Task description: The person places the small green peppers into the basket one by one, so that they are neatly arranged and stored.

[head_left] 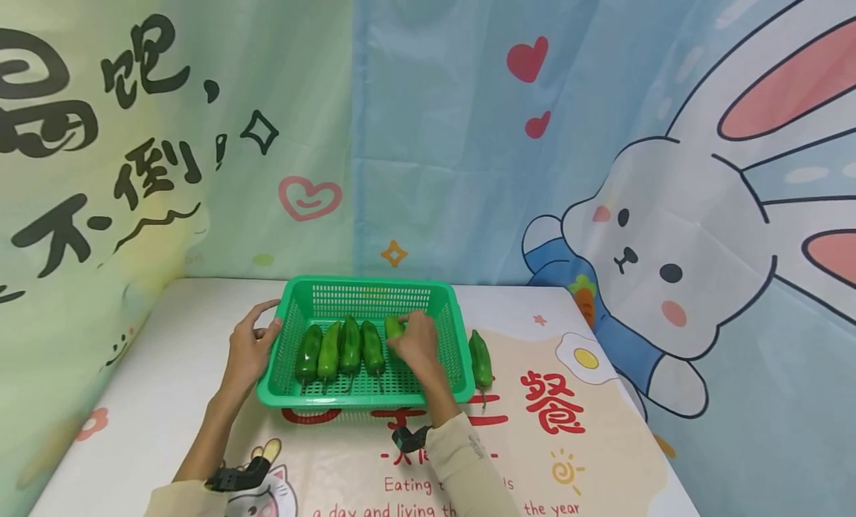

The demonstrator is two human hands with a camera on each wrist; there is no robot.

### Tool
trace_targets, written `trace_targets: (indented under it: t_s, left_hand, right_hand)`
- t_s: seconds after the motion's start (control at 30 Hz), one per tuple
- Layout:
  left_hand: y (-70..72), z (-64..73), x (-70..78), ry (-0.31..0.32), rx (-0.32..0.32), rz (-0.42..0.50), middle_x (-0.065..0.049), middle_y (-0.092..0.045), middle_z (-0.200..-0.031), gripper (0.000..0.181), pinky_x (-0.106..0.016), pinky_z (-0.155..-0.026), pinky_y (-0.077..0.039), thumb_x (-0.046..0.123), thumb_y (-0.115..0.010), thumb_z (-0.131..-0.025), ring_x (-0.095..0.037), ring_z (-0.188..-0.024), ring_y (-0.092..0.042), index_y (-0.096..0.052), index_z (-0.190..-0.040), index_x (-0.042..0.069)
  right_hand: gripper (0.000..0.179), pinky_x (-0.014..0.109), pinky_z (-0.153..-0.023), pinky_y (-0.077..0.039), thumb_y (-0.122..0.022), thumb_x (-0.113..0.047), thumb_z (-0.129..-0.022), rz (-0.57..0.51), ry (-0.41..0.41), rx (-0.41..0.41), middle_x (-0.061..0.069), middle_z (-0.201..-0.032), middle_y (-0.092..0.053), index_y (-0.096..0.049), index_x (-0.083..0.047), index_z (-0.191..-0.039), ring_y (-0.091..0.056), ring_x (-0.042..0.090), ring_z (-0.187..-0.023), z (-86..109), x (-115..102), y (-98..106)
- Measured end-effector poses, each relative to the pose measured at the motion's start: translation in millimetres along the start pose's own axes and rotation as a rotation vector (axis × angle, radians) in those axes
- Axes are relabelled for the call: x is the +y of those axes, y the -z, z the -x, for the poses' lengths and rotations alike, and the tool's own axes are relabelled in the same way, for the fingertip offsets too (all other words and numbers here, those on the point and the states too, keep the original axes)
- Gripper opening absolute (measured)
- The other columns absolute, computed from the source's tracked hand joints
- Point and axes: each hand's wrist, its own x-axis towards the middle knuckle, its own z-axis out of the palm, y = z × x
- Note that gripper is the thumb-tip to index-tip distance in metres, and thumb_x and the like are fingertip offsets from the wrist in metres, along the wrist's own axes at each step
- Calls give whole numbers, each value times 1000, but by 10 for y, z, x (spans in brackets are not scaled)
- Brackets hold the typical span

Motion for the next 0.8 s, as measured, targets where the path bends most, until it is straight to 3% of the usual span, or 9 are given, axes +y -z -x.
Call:
trace_targets:
  t_s: [0.13,0.33,0.5,0.7,0.8]
  left_hand:
    - [6,2,6,1,-8,1,-18,-72,-71,49,-26,-49,-52,22,-52,-117,-9,-52,-62,-46,-162,3]
    - [3,-7,-1,2,1,3,-15,-71,-69,48,-27,-49,-52,22,-52,-117,-9,-50,-63,-48,-162,5]
    - [11,-1,-3,4,-2,8,-17,-72,-70,48,-27,-49,-53,21,-52,-117,-9,-51,-63,-48,-162,4]
    - [18,9,-3,4,-10,19,-24,-74,-75,50,-27,-49,-55,22,-51,-117,-9,-52,-65,-45,-163,3]
    - [15,8,-5,8,-10,17,-25,-74,-76,50,-26,-50,-55,22,-51,-117,-9,-52,-66,-45,-163,3]
  right_hand:
    - [51,39,-66,-56,-94,-10,-77,28,3,13,16,-124,-79,-80,-4,-126,-72,33,-89,-274,327,-314]
    - [56,35,-61,-54,-96,-13,-75,46,17,-22,15,-123,-78,-79,-6,-128,-69,24,-82,-422,534,-469]
    - [55,42,-68,-61,-94,-9,-79,35,-8,-46,20,-123,-77,-77,-1,-130,-73,33,-90,-321,435,-440]
    - [48,53,-85,-66,-92,-2,-84,34,-6,-92,29,-123,-75,-74,11,-126,-74,47,-108,81,-94,-16]
    - [50,53,-87,-65,-93,-3,-84,55,10,-84,30,-124,-75,-73,13,-127,-74,47,-110,170,-167,63]
